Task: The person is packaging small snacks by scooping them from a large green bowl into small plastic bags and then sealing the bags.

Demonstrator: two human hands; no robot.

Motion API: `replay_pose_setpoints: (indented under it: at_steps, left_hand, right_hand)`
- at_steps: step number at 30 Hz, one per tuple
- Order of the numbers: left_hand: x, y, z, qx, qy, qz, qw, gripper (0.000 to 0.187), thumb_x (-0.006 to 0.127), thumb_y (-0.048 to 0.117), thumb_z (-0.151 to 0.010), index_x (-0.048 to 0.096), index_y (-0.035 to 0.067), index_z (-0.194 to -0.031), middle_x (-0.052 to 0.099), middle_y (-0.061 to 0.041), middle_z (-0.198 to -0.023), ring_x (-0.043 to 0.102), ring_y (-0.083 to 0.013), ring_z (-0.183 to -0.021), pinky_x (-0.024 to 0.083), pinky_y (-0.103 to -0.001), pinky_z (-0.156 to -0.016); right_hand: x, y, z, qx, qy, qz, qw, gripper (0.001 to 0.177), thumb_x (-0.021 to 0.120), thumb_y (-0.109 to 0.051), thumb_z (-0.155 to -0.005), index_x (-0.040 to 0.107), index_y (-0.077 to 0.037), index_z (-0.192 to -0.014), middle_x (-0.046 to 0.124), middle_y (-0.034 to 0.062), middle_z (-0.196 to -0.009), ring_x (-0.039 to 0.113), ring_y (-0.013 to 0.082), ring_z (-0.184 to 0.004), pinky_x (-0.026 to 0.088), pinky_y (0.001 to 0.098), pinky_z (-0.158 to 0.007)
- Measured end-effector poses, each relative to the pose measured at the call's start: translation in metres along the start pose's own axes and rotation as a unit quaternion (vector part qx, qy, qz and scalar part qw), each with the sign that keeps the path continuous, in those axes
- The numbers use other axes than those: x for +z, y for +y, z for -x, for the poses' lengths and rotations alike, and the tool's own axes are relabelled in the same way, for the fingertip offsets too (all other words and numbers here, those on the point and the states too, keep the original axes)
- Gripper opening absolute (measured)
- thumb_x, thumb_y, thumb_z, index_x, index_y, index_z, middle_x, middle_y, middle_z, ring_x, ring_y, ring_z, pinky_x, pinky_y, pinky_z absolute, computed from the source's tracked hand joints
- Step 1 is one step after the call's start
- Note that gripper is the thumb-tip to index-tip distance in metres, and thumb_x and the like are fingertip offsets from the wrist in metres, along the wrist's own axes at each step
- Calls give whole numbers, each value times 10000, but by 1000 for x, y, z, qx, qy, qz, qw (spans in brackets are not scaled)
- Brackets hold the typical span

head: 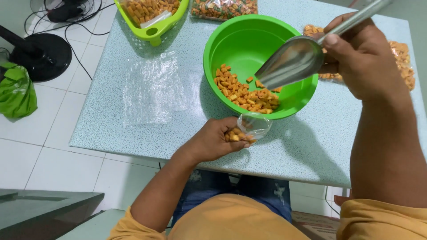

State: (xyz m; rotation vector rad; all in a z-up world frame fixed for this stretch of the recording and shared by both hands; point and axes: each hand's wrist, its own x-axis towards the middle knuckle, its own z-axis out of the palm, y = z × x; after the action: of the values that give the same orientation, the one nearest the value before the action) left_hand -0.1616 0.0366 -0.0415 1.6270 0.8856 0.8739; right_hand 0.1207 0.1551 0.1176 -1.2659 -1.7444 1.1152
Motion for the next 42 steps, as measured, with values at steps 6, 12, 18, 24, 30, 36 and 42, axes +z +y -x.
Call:
replay_pose_setpoints:
  at_steps: [6, 12, 18, 24, 30, 36, 42]
  left_hand:
    - [0, 11, -4, -68, -7, -38, 997, 451, 841, 287, -827, 640, 102, -1185, 784, -47, -1023, 726, -134, -921, 556, -296, -762]
    - [-1, 11, -4, -87, -24, -46, 995, 457, 834, 271, -825, 618, 93, -1187, 756, -79, -1059, 732, -194, -977, 566, -330, -784]
    - [0, 10, -4, -77, -23, -59, 995, 491, 833, 316, -825, 606, 92, -1199, 751, -76, -1056, 720, -198, -968, 561, -333, -773]
    - [-1, 11, -5, -75, -26, -76, 994, 625, 816, 347, -820, 589, 98, -1346, 762, -90, -1180, 728, -240, -1096, 572, -346, -884]
    - [-2, 12, -5, -65, -26, -95, 993, 653, 808, 366, -823, 577, 93, -1369, 757, -92, -1180, 728, -253, -1089, 572, -360, -875]
    - [-3, 13, -5, -67, -30, -81, 994, 625, 799, 368, -827, 589, 81, -1341, 757, -97, -1178, 734, -251, -1081, 583, -359, -843]
    - [-4, 18, -6, -74, -38, -90, 992, 613, 795, 366, -836, 587, 91, -1342, 760, -92, -1172, 731, -259, -1069, 568, -373, -818]
  right_hand:
    - [53, -25, -2, 122, 14, 439, 890, 349, 565, -348, -1119, 497, -79, -1331, 715, 204, -1026, 655, 419, -896, 503, 606, -701]
    - [52, -4, -1, 48, -49, 380, 922, 337, 558, -346, -1063, 573, -105, -1299, 720, 185, -1056, 660, 411, -958, 468, 560, -778]
    - [39, 25, -23, 96, -8, 65, 993, 148, 530, -161, -1097, 477, -109, -1226, 623, 88, -1124, 680, 228, -1028, 650, 392, -852]
    - [31, 46, -48, 128, -4, 7, 992, 103, 498, -202, -1133, 472, -165, -1225, 593, 55, -1135, 714, 232, -904, 648, 308, -742]
    - [43, 27, -66, 205, -10, -3, 979, 154, 509, -268, -1115, 501, -154, -1217, 585, 75, -1154, 619, 234, -801, 654, 382, -799]
    - [43, 35, -77, 220, -26, -52, 974, 207, 520, -291, -1100, 507, -100, -1179, 586, 97, -1159, 635, 268, -820, 678, 504, -834]
    - [49, 31, -75, 241, -56, -71, 966, 208, 525, -255, -1087, 509, -75, -1192, 575, 116, -1173, 654, 340, -891, 663, 556, -835]
